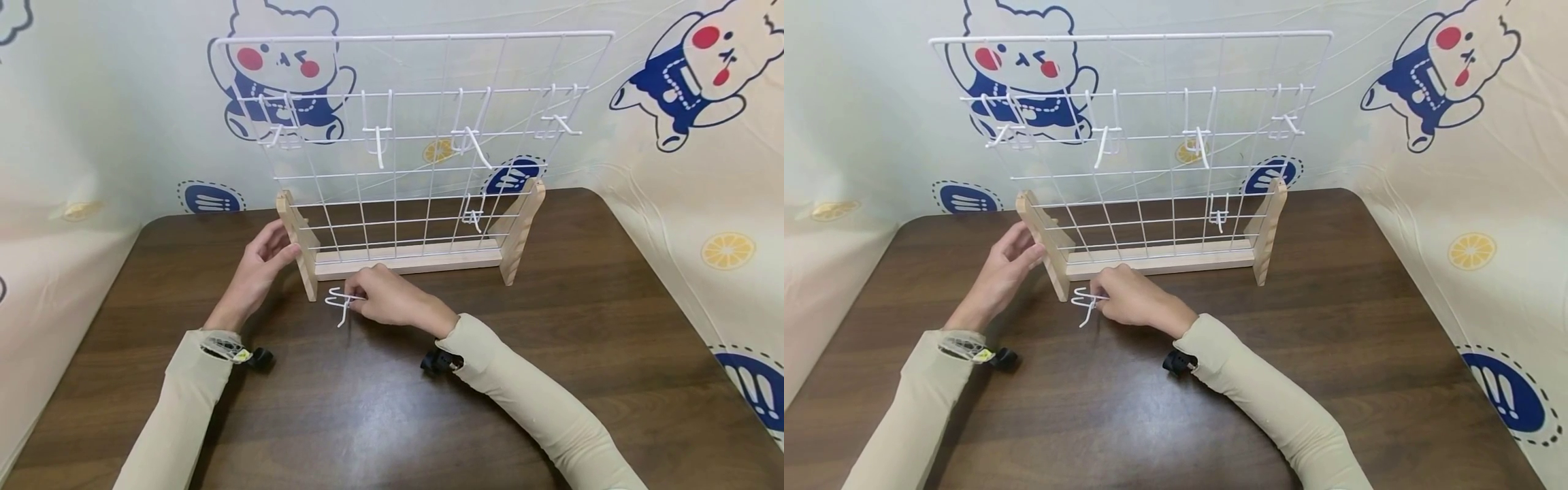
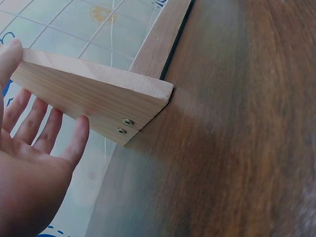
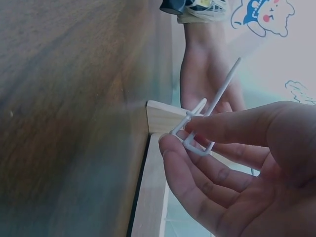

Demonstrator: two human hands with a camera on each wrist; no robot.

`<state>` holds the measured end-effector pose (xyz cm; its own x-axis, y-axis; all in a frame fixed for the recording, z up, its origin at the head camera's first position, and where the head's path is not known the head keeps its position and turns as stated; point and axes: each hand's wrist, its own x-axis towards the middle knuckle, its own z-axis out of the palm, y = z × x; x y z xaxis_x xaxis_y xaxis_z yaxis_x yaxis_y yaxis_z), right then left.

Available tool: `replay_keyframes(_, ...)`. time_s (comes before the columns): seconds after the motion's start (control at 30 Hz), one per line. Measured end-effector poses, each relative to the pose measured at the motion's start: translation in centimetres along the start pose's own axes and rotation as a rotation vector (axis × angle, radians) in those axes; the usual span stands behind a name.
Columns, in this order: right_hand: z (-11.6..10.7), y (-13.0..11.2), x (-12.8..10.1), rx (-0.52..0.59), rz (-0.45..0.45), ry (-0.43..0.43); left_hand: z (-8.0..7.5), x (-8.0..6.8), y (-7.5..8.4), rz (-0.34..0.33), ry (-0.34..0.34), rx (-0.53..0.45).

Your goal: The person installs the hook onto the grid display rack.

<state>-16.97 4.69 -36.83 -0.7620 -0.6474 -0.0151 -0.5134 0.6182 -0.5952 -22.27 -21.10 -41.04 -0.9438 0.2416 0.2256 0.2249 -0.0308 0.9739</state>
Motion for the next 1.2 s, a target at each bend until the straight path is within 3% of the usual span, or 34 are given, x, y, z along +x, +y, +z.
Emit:
replay_keyframes(0.33,-0.8,0.6,0.2,0.091,-0.038,0.06,0.0,-0.1,-0.1,0.008,0.002,-0.021)
replay_keyframes(0.77,-1.5,1.3,0.3,0.312,-0.066,0.206,0.0,0.0,-0.1,0.001,-0.001,-0.015)
replay_keyframes(1.2,-1.7,0.9,0.8,0.634,-0.144,0.371,-0.1,0.0,-0.1,-0.005,-0.002,-0.018)
